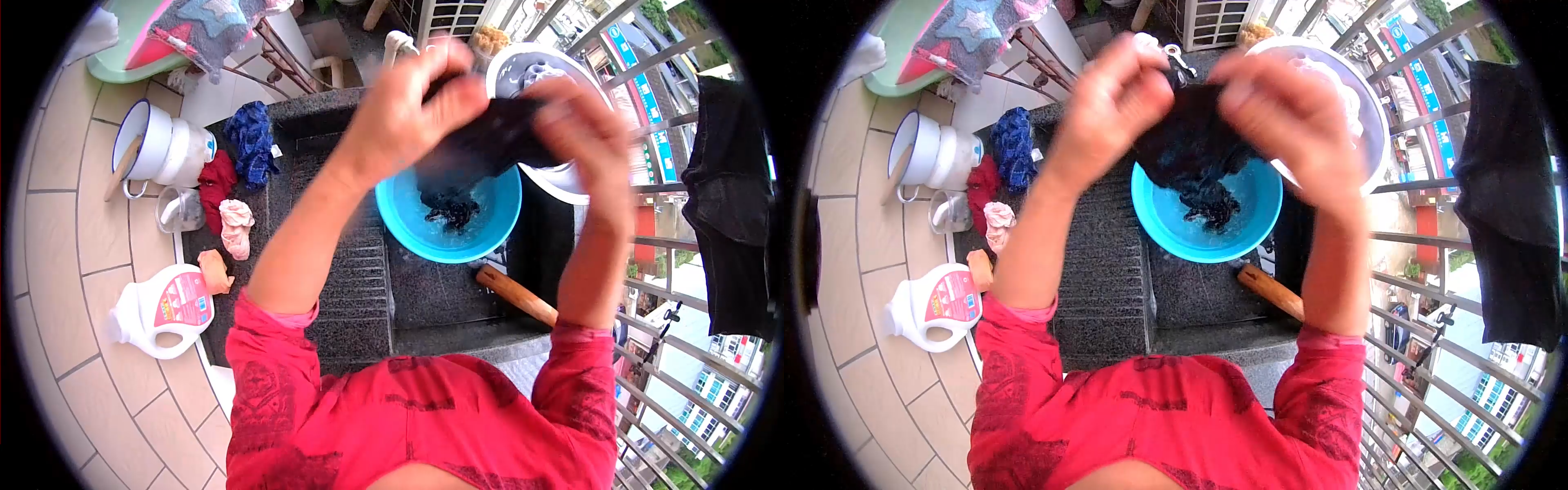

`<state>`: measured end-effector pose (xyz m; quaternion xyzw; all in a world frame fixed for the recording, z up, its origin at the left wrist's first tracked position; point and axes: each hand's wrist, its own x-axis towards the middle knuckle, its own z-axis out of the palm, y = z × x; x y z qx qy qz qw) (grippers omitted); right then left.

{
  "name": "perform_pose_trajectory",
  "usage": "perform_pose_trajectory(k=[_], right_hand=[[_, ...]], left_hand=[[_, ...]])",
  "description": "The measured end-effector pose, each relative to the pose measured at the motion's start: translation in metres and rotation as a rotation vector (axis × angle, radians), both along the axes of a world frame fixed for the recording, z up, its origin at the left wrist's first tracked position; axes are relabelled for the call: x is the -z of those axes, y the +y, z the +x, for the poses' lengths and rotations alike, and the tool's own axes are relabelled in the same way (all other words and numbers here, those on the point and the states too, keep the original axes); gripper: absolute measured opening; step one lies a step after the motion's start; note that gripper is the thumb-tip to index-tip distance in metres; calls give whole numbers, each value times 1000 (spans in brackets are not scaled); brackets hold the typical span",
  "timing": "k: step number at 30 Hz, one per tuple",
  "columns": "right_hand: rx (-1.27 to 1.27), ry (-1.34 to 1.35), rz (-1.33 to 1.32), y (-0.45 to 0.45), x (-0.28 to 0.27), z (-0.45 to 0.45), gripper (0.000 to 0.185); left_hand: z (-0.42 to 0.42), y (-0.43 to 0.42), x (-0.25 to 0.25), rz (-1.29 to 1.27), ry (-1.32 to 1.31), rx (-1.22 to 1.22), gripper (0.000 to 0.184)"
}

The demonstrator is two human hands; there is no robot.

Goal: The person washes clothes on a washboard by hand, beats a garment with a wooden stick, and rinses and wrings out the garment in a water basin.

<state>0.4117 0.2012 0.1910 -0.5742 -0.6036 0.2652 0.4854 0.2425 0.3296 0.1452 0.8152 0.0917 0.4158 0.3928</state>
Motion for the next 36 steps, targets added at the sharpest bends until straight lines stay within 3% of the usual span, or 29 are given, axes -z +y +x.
perform_pose_trajectory(k=[1,2,3,4,6,7,9,12,13,14,15,16,18,19,20,22,24,25,26,28,29,30,31,32,34,36], right_hand=[[-67,-91,-190,5,35,-2,17],[-115,-184,-163,10,86,-3,12],[-169,-132,-283,9,146,3,11],[-208,-313,-363,4,202,9,14],[-393,-523,-794,-17,298,11,21],[-361,-397,-807,-26,323,8,22],[-144,-274,-776,-23,344,10,27],[291,-232,-344,9,383,15,34],[290,-225,-349,11,392,10,34],[300,-421,-450,11,400,3,36],[311,-616,-548,12,405,-1,38],[315,-611,-545,14,409,3,38],[491,-299,-851,7,414,21,41],[516,-224,-796,0,432,34,44],[518,-223,-803,-5,451,35,44],[771,-165,-1167,1,442,26,44],[763,-251,-1021,0,412,14,41],[599,-296,-1025,-3,404,18,41],[432,-342,-1027,-6,400,23,41],[465,-412,-1026,-20,411,31,44],[519,-440,-868,-23,410,31,47],[568,-464,-705,-23,410,29,50],[432,-389,-524,-25,411,22,53],[220,-339,-443,-26,389,10,44],[178,-329,-521,-36,398,-8,30],[214,-208,-456,-43,412,0,25]], left_hand=[[1,1,44,-119,159,28,22],[1,0,93,-239,319,58,23],[-3,-2,144,-199,509,37,25],[-6,-6,184,-214,646,85,25],[-13,-23,253,-178,1054,132,24],[-17,-30,284,-103,1163,186,26],[-13,-50,302,-38,1221,139,31],[5,-80,327,-40,1215,8,41],[12,-90,332,6,1280,20,47],[12,-96,337,62,1320,150,48],[11,-90,337,37,1357,257,41],[11,-80,338,15,1390,362,35],[11,-50,339,190,1505,253,23],[17,-34,345,156,1562,204,19],[17,-23,349,251,1535,144,19],[24,-39,349,382,1410,-86,20],[33,-70,338,425,1516,82,21],[37,-70,335,231,1604,399,24],[36,-66,332,231,1600,397,24],[22,-53,326,23,1610,457,25],[18,-41,320,65,1610,432,24],[16,-26,284,11,1520,405,24],[9,-13,254,-12,1344,365,22],[3,-1,230,55,1124,396,18],[5,9,138,76,1040,303,14],[-7,12,87,129,891,293,13]])
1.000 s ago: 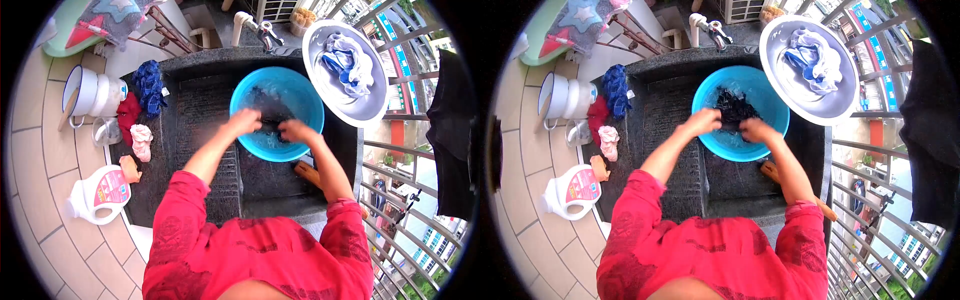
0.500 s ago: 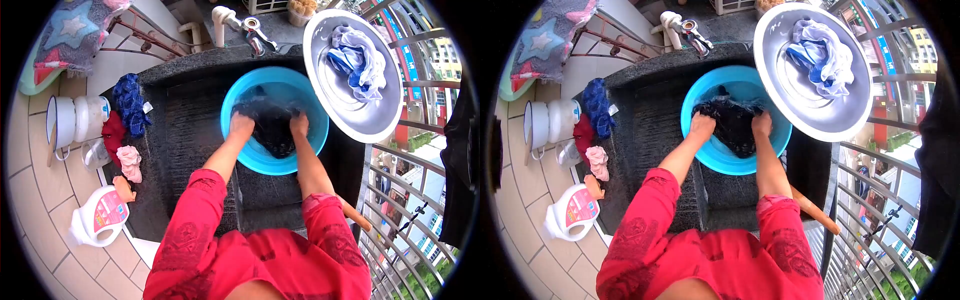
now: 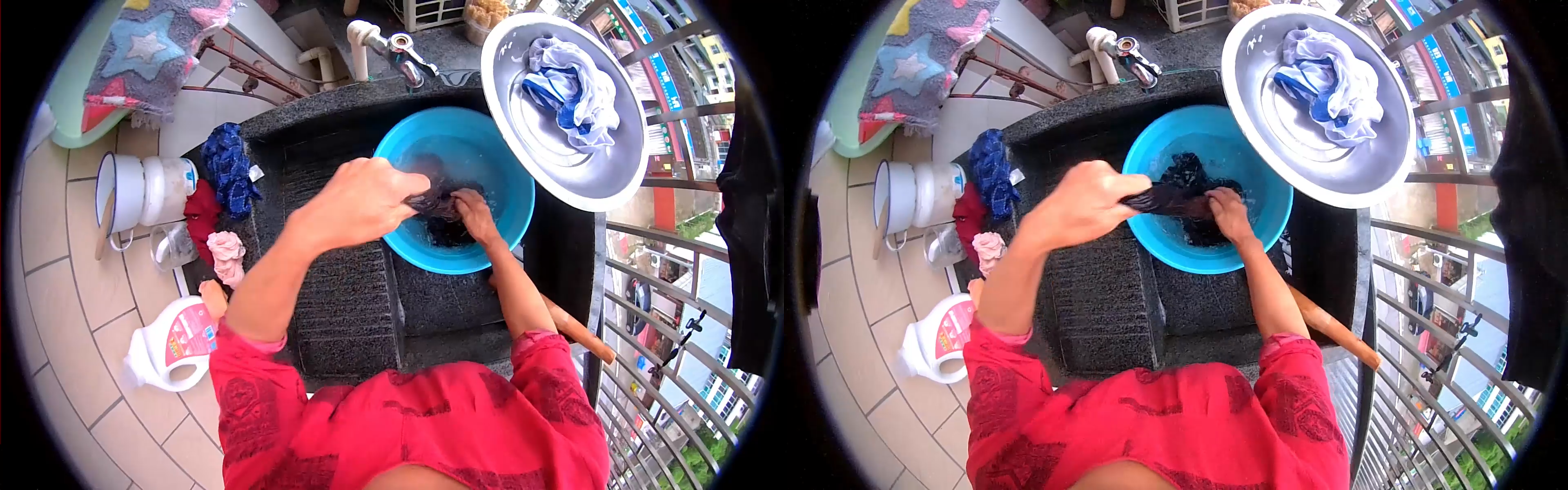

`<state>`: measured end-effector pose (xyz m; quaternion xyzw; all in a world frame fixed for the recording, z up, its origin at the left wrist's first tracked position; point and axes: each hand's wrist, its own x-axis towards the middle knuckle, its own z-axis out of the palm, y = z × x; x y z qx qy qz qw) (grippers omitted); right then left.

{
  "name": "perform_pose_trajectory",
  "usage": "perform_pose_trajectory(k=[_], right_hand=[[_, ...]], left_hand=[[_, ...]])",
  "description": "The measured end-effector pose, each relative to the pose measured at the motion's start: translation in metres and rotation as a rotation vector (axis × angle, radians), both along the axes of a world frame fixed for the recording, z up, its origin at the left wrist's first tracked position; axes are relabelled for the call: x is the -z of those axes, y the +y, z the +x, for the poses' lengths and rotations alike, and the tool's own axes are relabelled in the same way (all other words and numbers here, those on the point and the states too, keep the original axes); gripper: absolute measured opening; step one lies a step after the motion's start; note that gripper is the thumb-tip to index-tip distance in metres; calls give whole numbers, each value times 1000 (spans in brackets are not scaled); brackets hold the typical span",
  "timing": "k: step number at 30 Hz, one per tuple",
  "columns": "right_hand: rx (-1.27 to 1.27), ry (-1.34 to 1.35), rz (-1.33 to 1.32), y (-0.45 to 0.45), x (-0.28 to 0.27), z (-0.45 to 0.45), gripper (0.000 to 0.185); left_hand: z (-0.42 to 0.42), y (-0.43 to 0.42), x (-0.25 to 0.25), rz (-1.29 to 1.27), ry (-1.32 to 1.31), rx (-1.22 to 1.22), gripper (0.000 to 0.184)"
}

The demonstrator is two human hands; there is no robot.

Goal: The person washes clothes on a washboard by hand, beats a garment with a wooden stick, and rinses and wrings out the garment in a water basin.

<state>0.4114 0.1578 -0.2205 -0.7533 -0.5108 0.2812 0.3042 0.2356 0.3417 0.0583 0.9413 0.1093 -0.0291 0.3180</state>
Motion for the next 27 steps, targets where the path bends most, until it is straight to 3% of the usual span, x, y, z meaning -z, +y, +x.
perform_pose_trajectory(k=[2,4,5,7,10,12,14,17,18,20,22,24,25,26,27], right_hand=[[54,105,83,-2,-5,-1,22],[56,496,-251,-11,-36,-6,20],[-22,376,-279,-12,-52,-10,20],[18,366,-251,-19,-41,-13,20],[167,428,-158,-15,-48,-4,20],[564,677,148,-12,-83,1,18],[696,1204,318,-24,-99,8,14],[661,1393,451,-44,-172,2,13],[634,1406,514,-45,-195,1,13],[878,1439,619,-31,-250,3,14],[701,1555,839,-23,-297,25,13],[404,1473,958,-19,-358,38,12],[271,1385,979,-21,-380,49,12],[142,1292,994,-24,-400,59,13],[99,1364,1031,-26,-419,63,14]], left_hand=[[-11,-4,-39,-51,-138,32,14],[-16,-10,-68,-90,-165,46,15],[-17,-11,-66,-90,-165,49,15],[-16,-9,-52,-245,-45,130,17],[-22,-13,-8,-207,181,180,23],[-36,-25,20,-3,477,222,27],[-65,-38,66,260,675,311,32],[-80,-34,68,334,835,207,38],[-75,-30,57,407,765,111,36],[-66,-13,41,564,648,20,33],[-47,1,2,764,456,-86,35],[-30,2,-62,815,276,-230,40],[-32,5,-79,956,-21,-243,36],[-30,6,-102,930,-85,-284,36],[-31,9,-119,873,-191,-320,35]])
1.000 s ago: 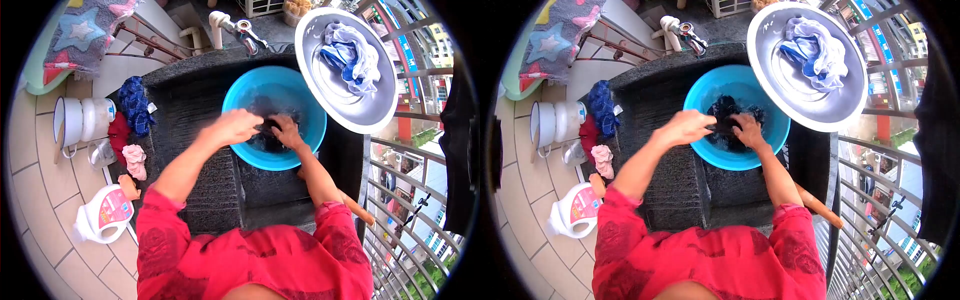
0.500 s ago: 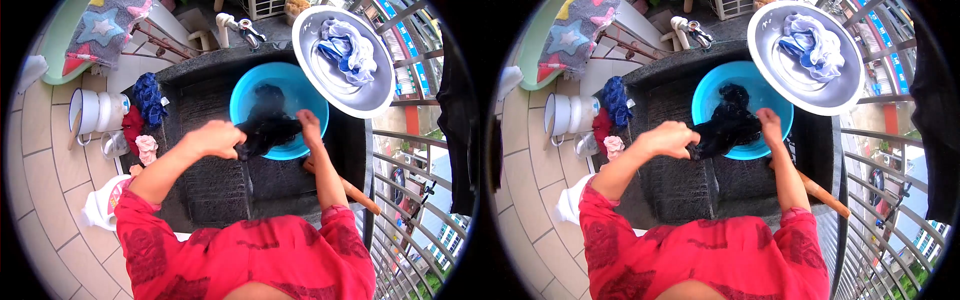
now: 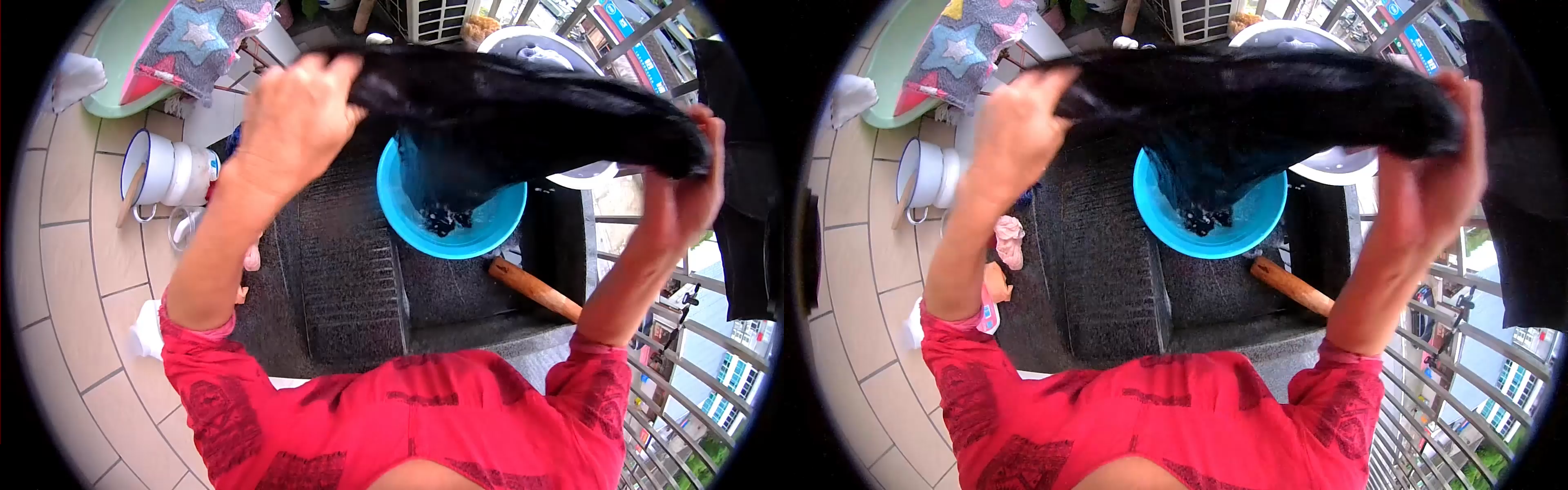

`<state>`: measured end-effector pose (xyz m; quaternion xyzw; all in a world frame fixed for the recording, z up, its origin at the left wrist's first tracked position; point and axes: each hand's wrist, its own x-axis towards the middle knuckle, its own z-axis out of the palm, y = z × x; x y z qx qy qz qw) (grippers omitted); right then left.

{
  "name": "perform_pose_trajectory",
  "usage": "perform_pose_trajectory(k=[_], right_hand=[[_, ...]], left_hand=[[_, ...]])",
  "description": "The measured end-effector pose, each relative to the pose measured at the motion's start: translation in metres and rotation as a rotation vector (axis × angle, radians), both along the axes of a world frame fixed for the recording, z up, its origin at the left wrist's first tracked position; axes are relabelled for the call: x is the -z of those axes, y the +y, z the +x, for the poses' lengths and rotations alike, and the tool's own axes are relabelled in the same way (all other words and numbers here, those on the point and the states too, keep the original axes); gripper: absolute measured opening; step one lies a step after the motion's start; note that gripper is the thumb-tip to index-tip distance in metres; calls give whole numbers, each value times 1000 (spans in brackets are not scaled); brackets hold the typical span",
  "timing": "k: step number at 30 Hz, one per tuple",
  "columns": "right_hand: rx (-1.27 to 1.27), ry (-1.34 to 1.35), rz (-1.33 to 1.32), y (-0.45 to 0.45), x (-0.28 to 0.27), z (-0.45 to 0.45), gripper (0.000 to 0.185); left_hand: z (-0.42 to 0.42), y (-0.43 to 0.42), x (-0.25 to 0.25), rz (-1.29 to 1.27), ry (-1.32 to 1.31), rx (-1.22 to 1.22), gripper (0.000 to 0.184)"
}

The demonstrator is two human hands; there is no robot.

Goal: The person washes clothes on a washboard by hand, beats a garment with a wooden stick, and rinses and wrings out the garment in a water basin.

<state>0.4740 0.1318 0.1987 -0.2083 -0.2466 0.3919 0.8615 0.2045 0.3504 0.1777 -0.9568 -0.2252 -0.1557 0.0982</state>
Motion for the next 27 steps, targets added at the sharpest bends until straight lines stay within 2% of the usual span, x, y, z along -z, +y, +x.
perform_pose_trajectory(k=[3,4,5,7,8,9,10,12,13,14,15,16,17,18,19,20,21,22,23,25,27], right_hand=[[-203,1,144,-7,-41,9,17],[-86,-4,144,-10,-42,6,18],[-91,-1,142,-8,-40,4,18],[-134,-259,97,2,-29,-8,21],[-40,-316,121,9,-8,-27,23],[423,-395,-82,7,29,-36,20],[391,-914,-159,5,65,-33,18],[-125,-935,-681,14,110,-59,16],[-256,-1043,-881,24,142,-63,18],[-284,-1229,-966,28,183,-61,19],[-451,-1306,-1102,28,223,-50,21],[-433,-1522,-1048,20,285,-33,21],[-636,-1643,-1380,21,310,-27,26],[-617,-1715,-1440,26,313,-28,36],[-600,-1786,-1501,30,317,-30,47],[-612,-1785,-1504,35,337,-27,47],[-390,-1568,-1455,43,371,-25,64],[-182,-1345,-1388,50,380,-28,82],[-192,-1344,-1386,51,389,-40,82],[-185,-1297,-1641,60,376,-96,104],[-412,-1723,-1622,45,370,-134,110]], left_hand=[[-2,-6,-40,10,-244,88,35],[-3,1,-36,16,-321,161,40],[-5,-2,-30,14,-319,155,40],[-6,-13,-8,-85,-322,82,38],[-7,-19,12,-146,-218,-4,34],[-4,-25,35,-286,-197,-4,27],[-1,-34,65,-380,-140,-4,26],[11,-51,136,-611,0,-77,28],[19,-62,169,-793,63,-141,28],[28,-75,200,-981,92,-178,17],[33,-94,252,-995,44,-107,19],[43,-125,299,-1014,-9,-129,22],[49,-154,305,-1124,-22,-93,30],[60,-179,321,-1295,59,40,42],[60,-204,307,-1470,-33,111,55],[59,-227,288,-1332,38,165,56],[57,-241,275,-1191,107,215,58],[54,-247,274,-1186,149,247,57],[50,-251,274,-1179,191,277,56],[35,-249,282,-1122,146,253,49],[16,-235,286,-1219,185,253,38]])
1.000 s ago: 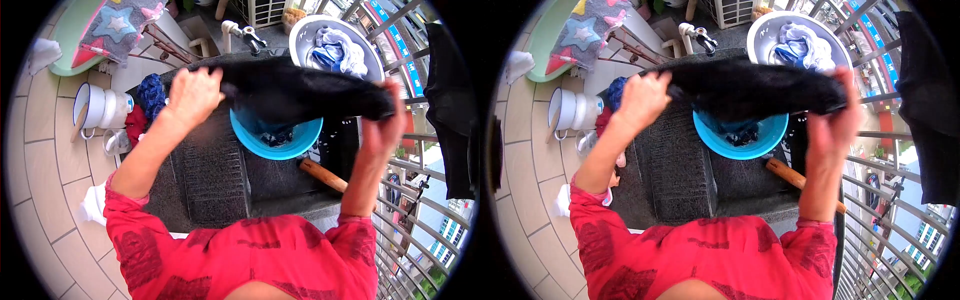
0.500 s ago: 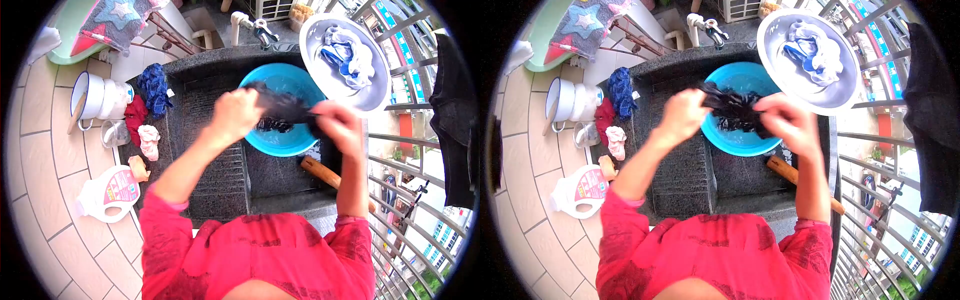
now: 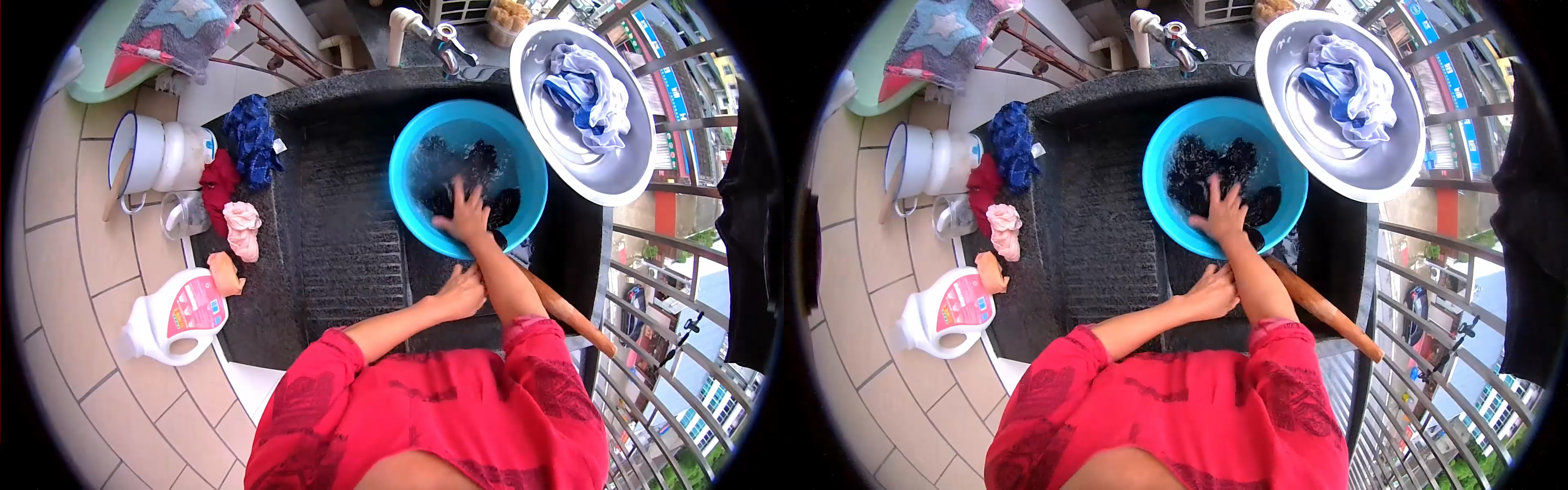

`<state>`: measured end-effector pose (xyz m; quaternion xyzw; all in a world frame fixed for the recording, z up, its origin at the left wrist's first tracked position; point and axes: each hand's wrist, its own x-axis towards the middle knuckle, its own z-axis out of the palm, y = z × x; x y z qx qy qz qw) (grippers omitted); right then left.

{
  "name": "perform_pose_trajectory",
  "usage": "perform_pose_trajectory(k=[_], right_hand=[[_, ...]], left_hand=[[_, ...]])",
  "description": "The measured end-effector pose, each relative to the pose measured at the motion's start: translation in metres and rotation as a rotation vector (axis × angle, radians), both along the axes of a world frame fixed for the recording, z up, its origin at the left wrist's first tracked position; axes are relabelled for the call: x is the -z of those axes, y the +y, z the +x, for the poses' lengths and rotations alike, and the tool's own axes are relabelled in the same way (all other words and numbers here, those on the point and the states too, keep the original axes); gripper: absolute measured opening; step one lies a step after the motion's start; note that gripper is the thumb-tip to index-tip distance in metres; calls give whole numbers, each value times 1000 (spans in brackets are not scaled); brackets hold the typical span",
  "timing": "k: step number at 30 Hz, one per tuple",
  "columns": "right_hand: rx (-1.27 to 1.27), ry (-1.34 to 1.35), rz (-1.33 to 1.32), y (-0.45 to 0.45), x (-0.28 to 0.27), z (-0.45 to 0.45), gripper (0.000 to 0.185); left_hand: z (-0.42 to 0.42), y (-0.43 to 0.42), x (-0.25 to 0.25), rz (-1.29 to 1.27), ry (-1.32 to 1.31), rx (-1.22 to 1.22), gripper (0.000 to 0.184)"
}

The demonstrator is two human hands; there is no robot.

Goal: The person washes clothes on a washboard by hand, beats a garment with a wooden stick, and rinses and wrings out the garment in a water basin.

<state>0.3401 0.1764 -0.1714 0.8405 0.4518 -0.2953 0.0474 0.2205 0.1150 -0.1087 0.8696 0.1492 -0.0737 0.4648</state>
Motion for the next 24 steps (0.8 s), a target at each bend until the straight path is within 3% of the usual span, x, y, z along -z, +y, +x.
perform_pose_trajectory(k=[1,2,4,6,7,8,10,11,12,14,16,17,20,22,23,24], right_hand=[[-102,42,7,-10,4,-1,106],[-28,215,41,-16,7,11,97],[-118,56,26,-21,13,36,87],[-86,-96,45,-13,11,46,83],[-5,-150,183,-13,2,43,68],[-3,-156,188,-8,-4,48,68],[-164,-50,17,8,-28,59,44],[-183,-9,240,7,-50,62,26],[-217,132,326,10,-102,60,27],[-158,547,580,4,-152,67,26],[154,949,674,-7,-205,55,27],[168,1134,806,-9,-219,48,26],[224,1474,986,-7,-249,24,22],[300,1754,1075,1,-249,4,28],[298,2072,1094,8,-237,-3,30],[374,2272,1089,12,-233,-14,30]], left_hand=[[-12,7,-1,4,3,3,38],[-24,13,-3,-83,71,18,32],[-41,19,-6,-161,135,22,26],[-52,24,-3,-282,-10,-207,23],[-52,26,-2,-322,-39,-319,22],[-53,28,0,-502,48,-444,23],[-52,33,20,-825,-8,-648,23],[-53,37,27,-928,-28,-700,29],[-50,48,-2,-1059,98,-810,41],[-42,61,-21,-1258,59,-1009,58],[-32,75,-23,-1511,-7,-1169,77],[-25,84,-32,-1541,-19,-1192,93],[-1,108,-68,-1657,12,-1471,99],[-19,113,-82,-1428,-555,-725,86],[5,140,14,-1980,-729,-492,65],[15,143,-10,-954,-805,-407,46]])
